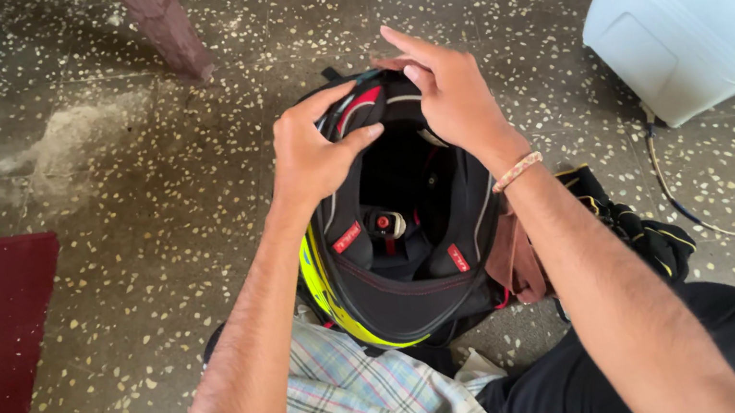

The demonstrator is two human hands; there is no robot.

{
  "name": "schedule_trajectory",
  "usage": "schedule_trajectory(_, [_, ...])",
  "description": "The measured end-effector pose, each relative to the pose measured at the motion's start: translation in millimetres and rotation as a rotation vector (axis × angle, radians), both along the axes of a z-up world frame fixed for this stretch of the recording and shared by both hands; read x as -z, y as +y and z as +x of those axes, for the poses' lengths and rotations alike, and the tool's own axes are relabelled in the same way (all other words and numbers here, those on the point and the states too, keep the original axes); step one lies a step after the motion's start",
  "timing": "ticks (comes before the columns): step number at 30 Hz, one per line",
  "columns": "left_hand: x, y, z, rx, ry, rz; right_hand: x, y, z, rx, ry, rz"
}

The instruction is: The person cleans a motorcycle helmet using a brown cloth. They wipe the interior padding, straps, and chin area, then rotate the helmet to clean the exterior shell and visor.

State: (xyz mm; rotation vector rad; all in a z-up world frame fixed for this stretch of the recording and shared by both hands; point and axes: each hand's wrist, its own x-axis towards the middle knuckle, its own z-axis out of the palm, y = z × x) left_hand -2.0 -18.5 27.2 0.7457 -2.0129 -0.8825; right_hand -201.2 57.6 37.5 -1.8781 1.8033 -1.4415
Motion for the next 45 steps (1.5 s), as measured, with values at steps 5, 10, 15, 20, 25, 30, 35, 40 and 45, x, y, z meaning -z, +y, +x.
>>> schedule_trajectory(5, [-2.9, 5.0, 8.5, -0.083, -0.010, -0.014, 6.4, 20.2, -6.4, 0.098, 0.018, -0.028])
schedule_trajectory(10, [-2.5, 6.5, 15.2, -0.300, -0.057, 0.061, 18.8, 59.3, 4.3, 0.166, -0.040, -0.062])
schedule_trajectory(15, [1.3, 12.1, 10.0, -0.444, -0.095, 0.086, 11.9, 107.0, 28.9, 0.228, 0.003, 0.005])
schedule_trajectory(20, [-3.1, 8.0, -5.3, -0.483, -0.171, 0.201, -11.0, 151.8, 61.8, 0.311, 0.069, 0.096])
schedule_trajectory(25, [-3.1, 13.1, -16.3, -0.489, -0.219, 0.130, -32.9, 185.8, 84.2, 0.389, 0.072, 0.269])
schedule_trajectory(30, [-3.5, 13.2, -15.8, -0.492, -0.312, 0.157, -56.4, 199.6, 64.3, 0.022, -0.807, 0.387])
schedule_trajectory(35, [-5.7, 10.4, -15.1, -0.514, -0.301, 0.125, -64.4, 172.1, 19.2, 0.398, -0.115, 0.146])
schedule_trajectory(40, [-6.0, 8.2, -13.7, -0.517, -0.286, 0.092, -65.9, 153.9, 10.7, 0.332, -0.152, 0.196])
schedule_trajectory(45, [-8.8, 7.5, -21.1, -0.481, -0.338, 0.152, -87.0, 78.3, -8.7, 0.011, -0.339, -0.125])
